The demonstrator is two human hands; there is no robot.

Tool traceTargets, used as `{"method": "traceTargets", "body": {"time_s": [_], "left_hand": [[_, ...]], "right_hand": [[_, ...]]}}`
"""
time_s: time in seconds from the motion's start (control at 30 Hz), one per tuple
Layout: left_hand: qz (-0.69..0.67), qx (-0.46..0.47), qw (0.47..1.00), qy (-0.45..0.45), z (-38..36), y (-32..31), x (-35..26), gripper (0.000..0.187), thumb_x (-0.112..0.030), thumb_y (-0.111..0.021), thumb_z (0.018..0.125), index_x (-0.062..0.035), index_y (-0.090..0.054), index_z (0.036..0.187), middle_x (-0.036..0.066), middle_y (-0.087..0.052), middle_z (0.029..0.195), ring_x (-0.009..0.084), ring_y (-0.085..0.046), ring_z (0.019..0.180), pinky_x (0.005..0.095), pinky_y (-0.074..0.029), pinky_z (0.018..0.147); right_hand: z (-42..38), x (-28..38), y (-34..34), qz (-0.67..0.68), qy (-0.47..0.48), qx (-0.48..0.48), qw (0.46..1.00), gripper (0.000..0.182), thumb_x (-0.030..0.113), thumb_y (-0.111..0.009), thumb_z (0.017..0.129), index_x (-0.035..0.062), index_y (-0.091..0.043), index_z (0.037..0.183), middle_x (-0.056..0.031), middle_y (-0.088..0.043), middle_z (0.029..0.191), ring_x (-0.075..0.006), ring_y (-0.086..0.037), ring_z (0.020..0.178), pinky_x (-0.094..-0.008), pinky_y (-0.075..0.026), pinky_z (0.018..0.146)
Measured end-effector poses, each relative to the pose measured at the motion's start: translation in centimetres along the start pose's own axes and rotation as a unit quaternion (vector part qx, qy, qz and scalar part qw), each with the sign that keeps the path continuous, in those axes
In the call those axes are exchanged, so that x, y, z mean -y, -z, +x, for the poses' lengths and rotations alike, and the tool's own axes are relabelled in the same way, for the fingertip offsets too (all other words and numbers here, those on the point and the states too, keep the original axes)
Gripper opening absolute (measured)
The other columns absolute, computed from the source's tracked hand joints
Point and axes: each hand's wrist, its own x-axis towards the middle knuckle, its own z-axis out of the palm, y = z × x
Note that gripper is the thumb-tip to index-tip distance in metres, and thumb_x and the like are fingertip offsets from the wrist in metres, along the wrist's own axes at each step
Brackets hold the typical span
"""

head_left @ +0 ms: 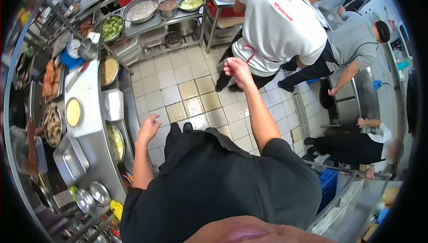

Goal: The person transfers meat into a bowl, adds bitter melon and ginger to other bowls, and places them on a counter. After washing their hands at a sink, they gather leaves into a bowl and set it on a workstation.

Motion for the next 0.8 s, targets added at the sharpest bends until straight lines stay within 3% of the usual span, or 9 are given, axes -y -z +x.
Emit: {"method": "traceTargets", "body": {"time_s": [0.07, 0.1, 0.27, 0.37, 0.4, 0.5, 0.6, 0.77, 0.8], "left_hand": [[-0.003, 0.046, 0.998, -0.049, 0.9, -1.2, -3.8, 0.036, -0.017, -0.063, 0.081, -0.0011, -0.059, 0.113, 0.017, -0.059, 0.116, 0.0290, -0.062, 0.099, 0.0370, -0.048, 0.085], [0.014, 0.020, 0.996, -0.083, 9.1, 4.8, -6.6, 0.035, -0.016, -0.063, 0.081, -0.0005, -0.059, 0.113, 0.016, -0.060, 0.115, 0.0288, -0.061, 0.098, 0.0368, -0.048, 0.085], [-0.076, -0.004, 0.985, -0.158, 17.6, 3.7, -11.1, 0.032, -0.014, -0.064, 0.081, -0.0018, -0.061, 0.111, 0.015, -0.062, 0.105, 0.0223, -0.062, 0.087, 0.0334, -0.048, 0.078], [-0.102, -0.009, 0.989, -0.109, 21.8, 3.4, -11.2, 0.034, -0.014, -0.063, 0.081, 0.0009, -0.059, 0.111, 0.016, -0.061, 0.107, 0.0252, -0.060, 0.090, 0.0343, -0.047, 0.081], [-0.121, -0.020, 0.989, -0.084, 23.3, 2.7, -10.3, 0.032, -0.013, -0.064, 0.082, 0.0002, -0.061, 0.111, 0.014, -0.062, 0.104, 0.0214, -0.060, 0.087, 0.0326, -0.048, 0.079], [-0.158, -0.030, 0.980, 0.113, 26.0, 2.8, -12.2, 0.031, -0.012, -0.064, 0.082, -0.0005, -0.062, 0.110, 0.012, -0.064, 0.098, 0.0183, -0.060, 0.086, 0.0309, -0.048, 0.077], [-0.195, -0.053, 0.967, 0.155, 30.1, 1.5, -13.0, 0.030, -0.012, -0.064, 0.082, -0.0013, -0.062, 0.110, 0.010, -0.065, 0.093, 0.0167, -0.060, 0.083, 0.0302, -0.048, 0.074], [-0.141, -0.021, 0.988, 0.059, 40.9, 1.5, -19.6, 0.031, -0.015, -0.063, 0.084, -0.0017, -0.061, 0.112, 0.013, -0.066, 0.092, 0.0177, -0.060, 0.081, 0.0303, -0.048, 0.075], [-0.134, -0.007, 0.991, 0.024, 43.4, 2.2, -22.9, 0.031, -0.016, -0.062, 0.084, -0.0023, -0.061, 0.113, 0.013, -0.066, 0.092, 0.0178, -0.060, 0.080, 0.0303, -0.048, 0.075]], "right_hand": [[-0.4, 2.4, 0.8, 0.019, 0.026, -0.018, 0.999, 0.019, 0.022, -0.062, 0.089, 0.0062, -0.058, 0.100, -0.0034, -0.062, 0.087, -0.0111, -0.060, 0.070, -0.0237, -0.050, 0.061], [8.6, 6.1, -2.3, 0.042, 0.066, -0.001, 0.997, 0.020, 0.023, -0.062, 0.089, 0.0063, -0.058, 0.100, -0.0034, -0.062, 0.087, -0.0111, -0.060, 0.070, -0.0240, -0.051, 0.061], [22.2, 12.6, 0.1, 0.034, 0.110, -0.006, 0.993, 0.022, 0.025, -0.061, 0.089, 0.0056, -0.058, 0.099, -0.0037, -0.062, 0.086, -0.0122, -0.061, 0.070, -0.0259, -0.052, 0.059], [33.7, 15.9, 2.8, 0.033, 0.107, -0.052, 0.992, 0.021, 0.022, -0.060, 0.089, 0.0031, -0.058, 0.099, -0.0047, -0.060, 0.084, -0.0141, -0.061, 0.068, -0.0270, -0.053, 0.055], [37.5, 17.0, 3.9, 0.027, 0.101, -0.076, 0.992, 0.024, 0.023, -0.061, 0.089, 0.0029, -0.057, 0.101, -0.0064, -0.060, 0.087, -0.0154, -0.061, 0.069, -0.0288, -0.053, 0.057], [49.0, 19.5, 7.5, 0.024, 0.100, -0.129, 0.986, 0.028, 0.025, -0.061, 0.089, 0.0009, -0.056, 0.102, -0.0096, -0.059, 0.090, -0.0171, -0.060, 0.068, -0.0307, -0.054, 0.055], [58.2, 21.6, 10.5, -0.017, 0.092, -0.174, 0.980, 0.033, 0.026, -0.062, 0.087, -0.0019, -0.056, 0.104, -0.0103, -0.060, 0.087, -0.0168, -0.062, 0.065, -0.0272, -0.052, 0.049], [66.6, 23.7, 12.6, -0.137, 0.069, -0.250, 0.956, 0.038, 0.021, -0.069, 0.082, -0.0067, -0.054, 0.103, -0.0154, -0.064, 0.082, -0.0190, -0.065, 0.058, -0.0294, -0.053, 0.043], [68.4, 23.2, 13.5, -0.155, 0.061, -0.230, 0.959, 0.030, 0.012, -0.068, 0.079, -0.0066, -0.054, 0.098, -0.0161, -0.064, 0.077, -0.0203, -0.065, 0.053, -0.0305, -0.053, 0.042]]}}
